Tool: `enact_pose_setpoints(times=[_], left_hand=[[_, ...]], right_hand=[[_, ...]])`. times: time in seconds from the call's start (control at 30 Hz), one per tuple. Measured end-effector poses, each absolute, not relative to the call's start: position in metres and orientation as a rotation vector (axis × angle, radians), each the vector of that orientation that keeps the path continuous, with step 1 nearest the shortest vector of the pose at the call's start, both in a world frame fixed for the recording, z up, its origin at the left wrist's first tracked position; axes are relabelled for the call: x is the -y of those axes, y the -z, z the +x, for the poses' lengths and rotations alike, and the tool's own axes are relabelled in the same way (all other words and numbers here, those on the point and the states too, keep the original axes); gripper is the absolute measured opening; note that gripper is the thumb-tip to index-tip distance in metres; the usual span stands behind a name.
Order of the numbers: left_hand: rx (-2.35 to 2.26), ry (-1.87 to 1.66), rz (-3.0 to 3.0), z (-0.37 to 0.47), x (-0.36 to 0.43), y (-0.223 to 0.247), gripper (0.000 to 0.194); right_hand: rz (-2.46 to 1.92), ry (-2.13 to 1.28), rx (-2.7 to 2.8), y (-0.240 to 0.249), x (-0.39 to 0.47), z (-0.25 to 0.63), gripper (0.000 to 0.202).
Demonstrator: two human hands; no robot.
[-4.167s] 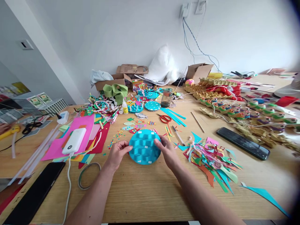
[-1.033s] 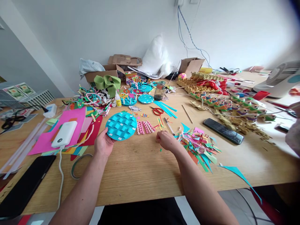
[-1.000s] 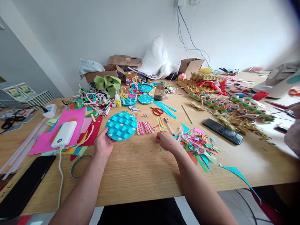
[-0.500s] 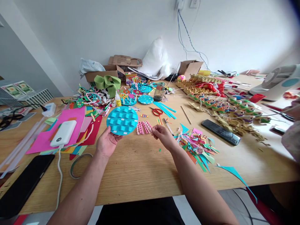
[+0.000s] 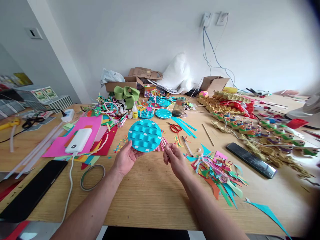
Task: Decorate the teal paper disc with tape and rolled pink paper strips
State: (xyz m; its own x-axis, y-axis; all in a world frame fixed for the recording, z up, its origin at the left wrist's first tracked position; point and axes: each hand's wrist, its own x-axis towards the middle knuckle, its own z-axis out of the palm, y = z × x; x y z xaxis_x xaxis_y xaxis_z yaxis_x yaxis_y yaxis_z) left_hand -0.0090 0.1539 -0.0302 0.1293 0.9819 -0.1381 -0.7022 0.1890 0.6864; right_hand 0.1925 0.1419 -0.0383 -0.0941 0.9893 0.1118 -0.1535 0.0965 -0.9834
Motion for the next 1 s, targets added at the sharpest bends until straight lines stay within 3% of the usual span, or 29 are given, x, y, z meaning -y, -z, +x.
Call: enact_pose_setpoints(times=[0.27, 0.83, 1.0], left_hand=[[-0.612, -1.303, 0.489, 0.004, -0.149, 0.036, 0.025], [-0.641, -1.210, 0.618, 0.011, -0.142, 0.037, 0.028], [-0.742, -1.202, 0.672, 0.018, -0.137, 0.039, 0.036]], right_hand=[[-0.908, -1.299, 1.248, 0.046, -0.131, 0.172, 0.032], [-1.010, -1.028, 1.371, 0.057, -0.132, 0.174, 0.018], [-1.013, -1.038, 1.395, 0.058, -0.129, 0.169, 0.015]])
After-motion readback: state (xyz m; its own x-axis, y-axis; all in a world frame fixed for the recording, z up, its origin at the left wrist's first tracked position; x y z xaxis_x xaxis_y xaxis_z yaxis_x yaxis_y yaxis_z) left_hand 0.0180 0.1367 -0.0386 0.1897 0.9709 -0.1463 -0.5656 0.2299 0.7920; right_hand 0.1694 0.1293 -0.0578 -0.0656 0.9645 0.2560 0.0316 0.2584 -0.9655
